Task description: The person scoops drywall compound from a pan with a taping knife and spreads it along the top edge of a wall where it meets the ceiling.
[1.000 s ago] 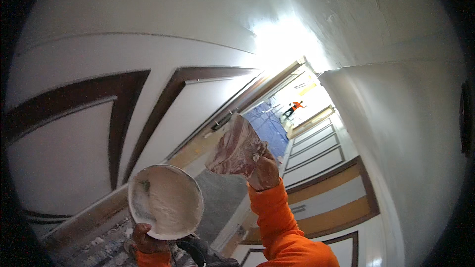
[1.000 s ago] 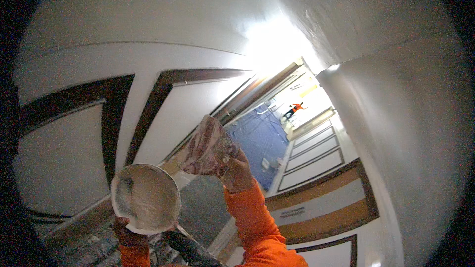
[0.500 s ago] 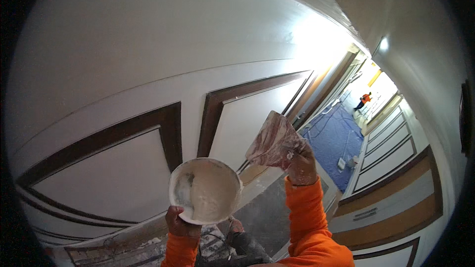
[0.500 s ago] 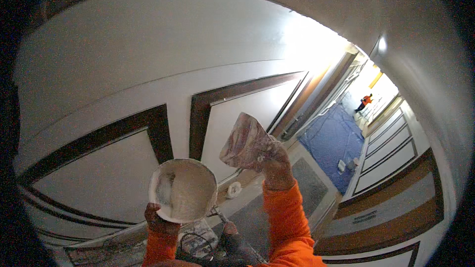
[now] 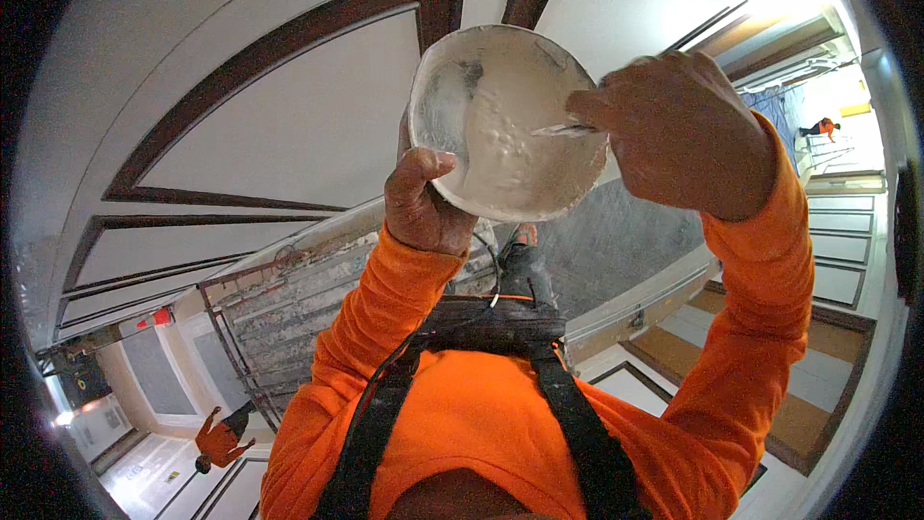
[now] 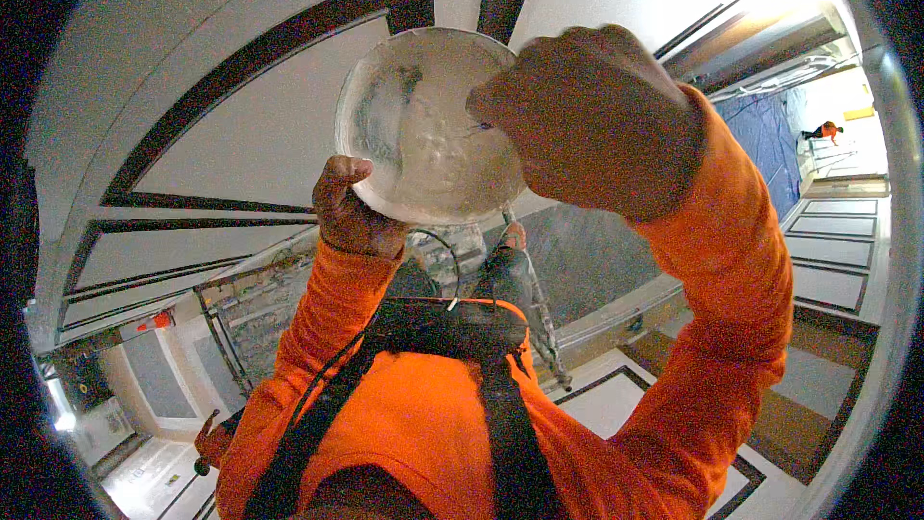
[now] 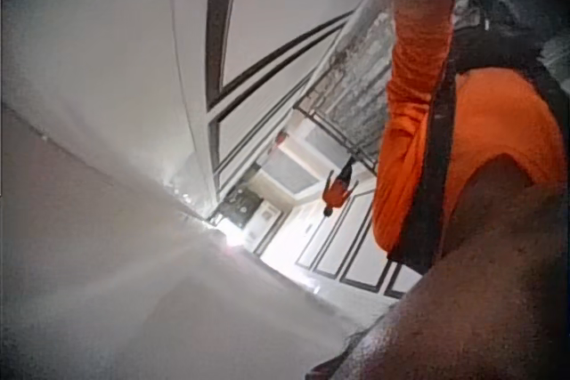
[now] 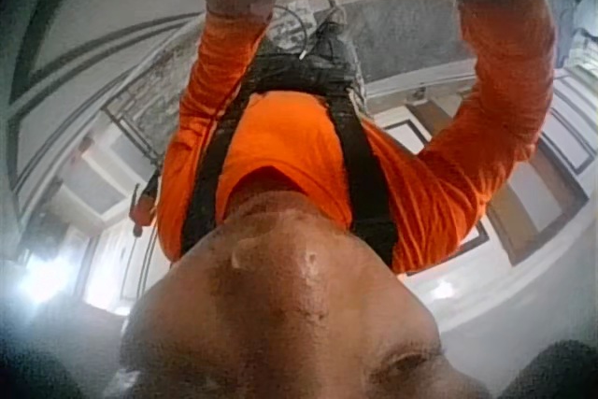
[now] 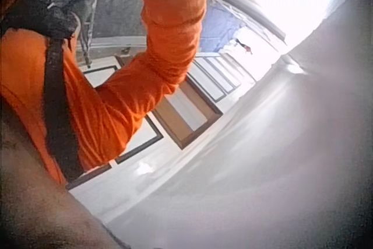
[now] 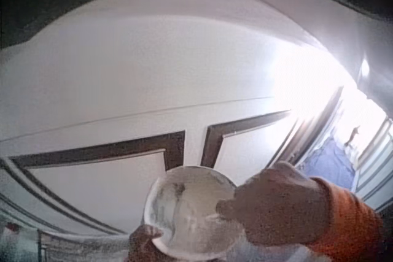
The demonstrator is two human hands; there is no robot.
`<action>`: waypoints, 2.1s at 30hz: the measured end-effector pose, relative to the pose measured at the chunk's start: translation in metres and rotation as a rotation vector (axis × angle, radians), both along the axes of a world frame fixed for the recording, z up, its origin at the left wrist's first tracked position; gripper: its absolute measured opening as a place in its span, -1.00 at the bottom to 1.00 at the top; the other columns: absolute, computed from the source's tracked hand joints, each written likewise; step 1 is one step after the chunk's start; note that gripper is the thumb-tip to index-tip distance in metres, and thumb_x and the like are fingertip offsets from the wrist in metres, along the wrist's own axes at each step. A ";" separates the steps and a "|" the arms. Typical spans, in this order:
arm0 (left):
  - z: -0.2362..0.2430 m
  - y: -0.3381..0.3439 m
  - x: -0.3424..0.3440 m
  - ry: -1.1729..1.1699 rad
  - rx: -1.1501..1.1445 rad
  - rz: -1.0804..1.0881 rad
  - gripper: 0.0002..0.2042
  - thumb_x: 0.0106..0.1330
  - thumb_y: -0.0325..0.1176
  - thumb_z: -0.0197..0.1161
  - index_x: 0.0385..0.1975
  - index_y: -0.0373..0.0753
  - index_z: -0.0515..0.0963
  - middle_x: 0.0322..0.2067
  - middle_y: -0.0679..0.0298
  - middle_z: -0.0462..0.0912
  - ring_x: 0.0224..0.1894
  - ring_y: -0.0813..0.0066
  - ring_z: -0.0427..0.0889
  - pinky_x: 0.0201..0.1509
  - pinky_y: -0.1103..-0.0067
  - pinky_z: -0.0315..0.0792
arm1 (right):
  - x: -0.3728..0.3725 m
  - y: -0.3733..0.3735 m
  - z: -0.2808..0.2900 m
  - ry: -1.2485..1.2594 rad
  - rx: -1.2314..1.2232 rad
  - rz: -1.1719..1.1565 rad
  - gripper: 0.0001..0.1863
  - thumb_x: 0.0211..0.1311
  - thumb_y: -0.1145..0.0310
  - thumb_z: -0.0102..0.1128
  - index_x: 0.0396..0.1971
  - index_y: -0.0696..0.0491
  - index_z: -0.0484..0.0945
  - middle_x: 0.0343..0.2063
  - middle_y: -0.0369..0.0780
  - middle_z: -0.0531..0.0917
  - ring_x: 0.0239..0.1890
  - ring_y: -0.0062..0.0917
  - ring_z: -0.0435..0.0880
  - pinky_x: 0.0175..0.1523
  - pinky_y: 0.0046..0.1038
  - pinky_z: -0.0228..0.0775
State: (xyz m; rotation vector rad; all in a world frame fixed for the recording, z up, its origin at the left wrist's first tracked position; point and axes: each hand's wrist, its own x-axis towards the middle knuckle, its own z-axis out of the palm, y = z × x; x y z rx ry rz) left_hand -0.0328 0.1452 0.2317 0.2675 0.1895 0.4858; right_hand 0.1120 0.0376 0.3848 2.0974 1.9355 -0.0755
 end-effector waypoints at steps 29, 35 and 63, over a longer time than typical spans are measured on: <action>0.023 0.018 -0.040 0.042 0.110 0.266 -0.33 -0.05 -0.47 0.12 0.17 -0.10 0.08 0.00 0.14 0.32 0.04 0.18 0.39 0.03 0.22 0.45 | -0.022 0.094 -0.053 1.136 0.207 -0.145 -0.70 -0.09 0.39 0.12 -0.28 0.15 0.54 -0.45 -0.32 0.57 -0.45 -0.64 0.49 -0.40 -0.60 0.35; 0.017 0.025 -0.053 0.060 0.040 0.247 -0.39 -0.02 -0.36 0.16 0.14 -0.10 0.19 0.02 0.18 0.35 0.08 0.17 0.37 0.11 0.19 0.36 | 0.004 0.069 -0.079 1.687 0.622 -0.276 -0.68 0.05 0.24 0.25 -0.23 0.09 0.51 -0.33 -0.30 0.60 -0.34 -0.54 0.60 -0.35 -0.55 0.48; 0.062 0.044 0.109 -0.193 0.340 0.127 -0.46 0.11 0.01 0.06 0.07 -0.14 0.38 0.12 0.17 0.37 0.15 0.10 0.31 0.15 0.02 0.16 | 0.092 0.010 -0.032 2.523 1.485 0.540 -0.72 0.12 0.50 0.00 -0.16 0.29 0.39 -0.17 0.00 0.53 -0.18 -0.24 0.55 -0.07 -0.32 0.44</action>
